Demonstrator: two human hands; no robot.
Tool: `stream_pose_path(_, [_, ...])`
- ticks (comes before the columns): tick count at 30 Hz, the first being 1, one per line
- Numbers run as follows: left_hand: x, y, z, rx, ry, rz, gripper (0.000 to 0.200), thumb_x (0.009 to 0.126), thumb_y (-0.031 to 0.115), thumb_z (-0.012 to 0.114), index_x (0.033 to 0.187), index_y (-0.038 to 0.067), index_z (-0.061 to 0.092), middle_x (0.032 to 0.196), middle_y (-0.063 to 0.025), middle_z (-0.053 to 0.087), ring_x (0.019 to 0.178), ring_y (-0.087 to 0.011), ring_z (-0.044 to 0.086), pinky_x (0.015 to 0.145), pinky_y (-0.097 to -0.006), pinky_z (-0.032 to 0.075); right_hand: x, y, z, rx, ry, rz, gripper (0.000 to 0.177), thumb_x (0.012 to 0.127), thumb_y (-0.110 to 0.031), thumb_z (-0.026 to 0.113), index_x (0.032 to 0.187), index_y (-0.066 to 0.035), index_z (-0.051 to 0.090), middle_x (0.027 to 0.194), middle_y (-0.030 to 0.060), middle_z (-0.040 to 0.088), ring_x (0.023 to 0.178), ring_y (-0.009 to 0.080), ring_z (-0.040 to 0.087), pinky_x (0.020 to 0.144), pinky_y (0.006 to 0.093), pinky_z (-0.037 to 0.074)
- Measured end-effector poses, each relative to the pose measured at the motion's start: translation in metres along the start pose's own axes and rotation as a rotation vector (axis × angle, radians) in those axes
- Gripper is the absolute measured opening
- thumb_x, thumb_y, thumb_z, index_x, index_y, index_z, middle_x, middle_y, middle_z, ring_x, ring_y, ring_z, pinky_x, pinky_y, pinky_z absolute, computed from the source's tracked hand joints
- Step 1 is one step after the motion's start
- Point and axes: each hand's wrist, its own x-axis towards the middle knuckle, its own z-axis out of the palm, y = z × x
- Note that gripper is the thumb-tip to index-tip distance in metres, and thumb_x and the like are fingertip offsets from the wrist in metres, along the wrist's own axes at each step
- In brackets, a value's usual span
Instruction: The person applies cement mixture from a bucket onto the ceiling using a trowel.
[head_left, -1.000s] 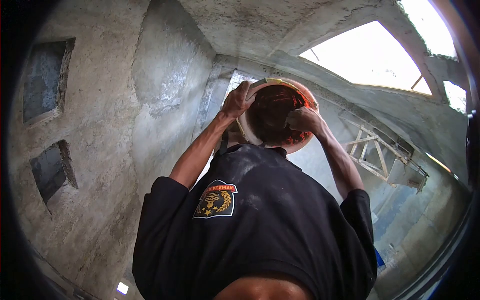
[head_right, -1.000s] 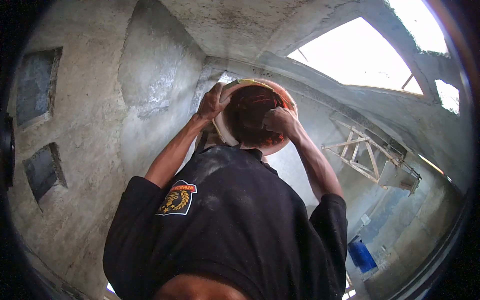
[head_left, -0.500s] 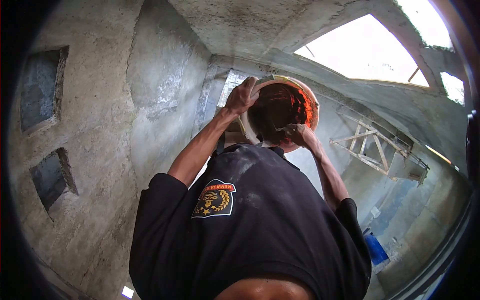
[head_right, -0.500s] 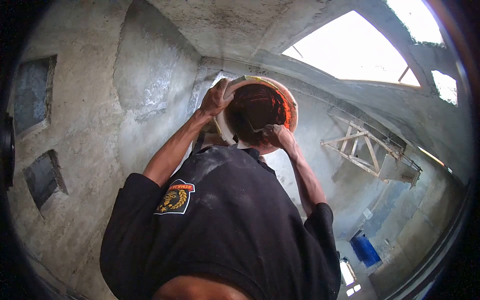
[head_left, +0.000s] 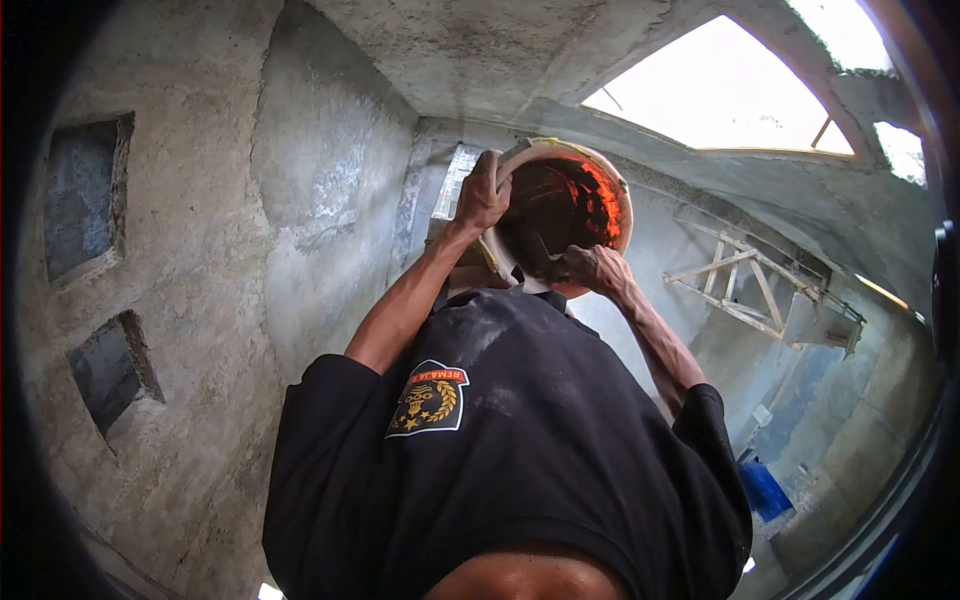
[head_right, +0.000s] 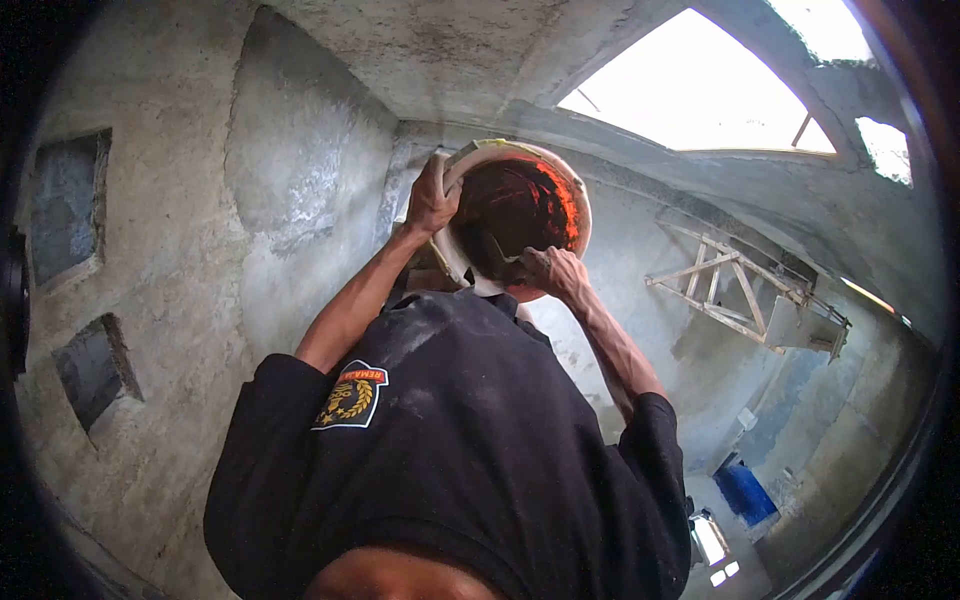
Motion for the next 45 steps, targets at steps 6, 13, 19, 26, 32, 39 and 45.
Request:
stream_pose_path(6, [-0.003,-0.018,0.008,0.039,0.093,-0.005,0.034,0.071,0.005,0.054,0.102,0.000,0.041,0.088,-0.0230,0.049,0.082,-0.0419,0.050,0.068,-0.0448,0.042,-0.008,0.016,-0.006,0.231,-0.015,-0.048,0.037,0.073,-0.033,0.060,0.102,-0.011,0.053,0.078,0.0130,0.062,0.074,0.0322,0.060,0.063,0.0422,0.048])
stream_pose_path(13, [0.003,-0.014,0.007,0.078,0.123,-0.105,0.036,0.080,0.024,0.053,0.101,-0.003,0.044,0.089,-0.0258,0.053,0.081,-0.0433,0.052,0.069,-0.0454,0.042,-0.021,0.022,-0.022,0.452,0.087,-0.139,0.027,0.067,-0.020,0.062,0.089,-0.004,0.057,0.072,0.0122,0.060,0.066,0.0276,0.059,0.060,0.0356,0.045])
stream_pose_path(19, [-0.001,-0.025,-0.006,0.009,0.251,-0.243,0.041,0.089,0.034,0.040,0.091,-0.006,0.050,0.086,-0.0302,0.053,0.084,-0.0449,0.051,0.069,-0.0452,0.041,-0.033,0.028,-0.005,0.726,0.001,-0.003,0.015,0.066,-0.016,0.059,0.070,-0.002,0.058,0.053,0.0016,0.050,0.048,0.0072,0.047,0.043,0.0253,0.039])
stream_pose_path(26, [-0.018,-0.040,-0.002,0.088,0.277,-0.155,0.015,0.087,0.014,0.046,0.081,0.000,0.048,0.069,-0.0244,0.046,0.067,-0.0418,0.047,0.058,-0.0424,0.039,-0.012,0.034,-0.024,1.014,0.376,-0.074,0.024,0.069,-0.024,0.059,0.076,-0.002,0.055,0.064,0.0037,0.053,0.054,0.0111,0.050,0.048,0.0259,0.041])
stream_pose_path(32, [-0.035,-0.031,-0.007,0.167,0.191,-0.268,0.053,0.084,0.035,0.052,0.109,-0.011,0.044,0.102,-0.0321,0.051,0.096,-0.0446,0.049,0.082,-0.0418,0.042,0.014,0.016,-0.185,1.395,0.904,-0.317,0.031,0.074,-0.023,0.043,0.094,0.000,0.045,0.069,0.0083,0.051,0.048,0.0142,0.048,0.041,0.0278,0.041])
stream_pose_path(39, [-0.034,-0.021,-0.014,0.132,0.122,-0.316,0.060,0.083,0.038,0.054,0.113,-0.012,0.040,0.107,-0.0330,0.048,0.101,-0.0433,0.048,0.086,-0.0411,0.040,0.034,0.050,-0.384,1.217,1.463,-0.299,0.027,0.090,-0.028,0.036,0.104,-0.006,0.044,0.070,0.0065,0.051,0.050,0.0147,0.052,0.040,0.0260,0.044])
stream_pose_path(45, [-0.029,-0.004,-0.019,0.141,0.168,-0.296,0.058,0.081,0.036,0.056,0.111,-0.012,0.041,0.100,-0.0319,0.051,0.093,-0.0426,0.052,0.080,-0.0408,0.044,0.058,0.079,-0.482,1.195,1.745,-0.251,0.028,0.086,-0.028,0.047,0.103,-0.007,0.045,0.070,0.0068,0.053,0.050,0.0141,0.052,0.041,0.0270,0.045])
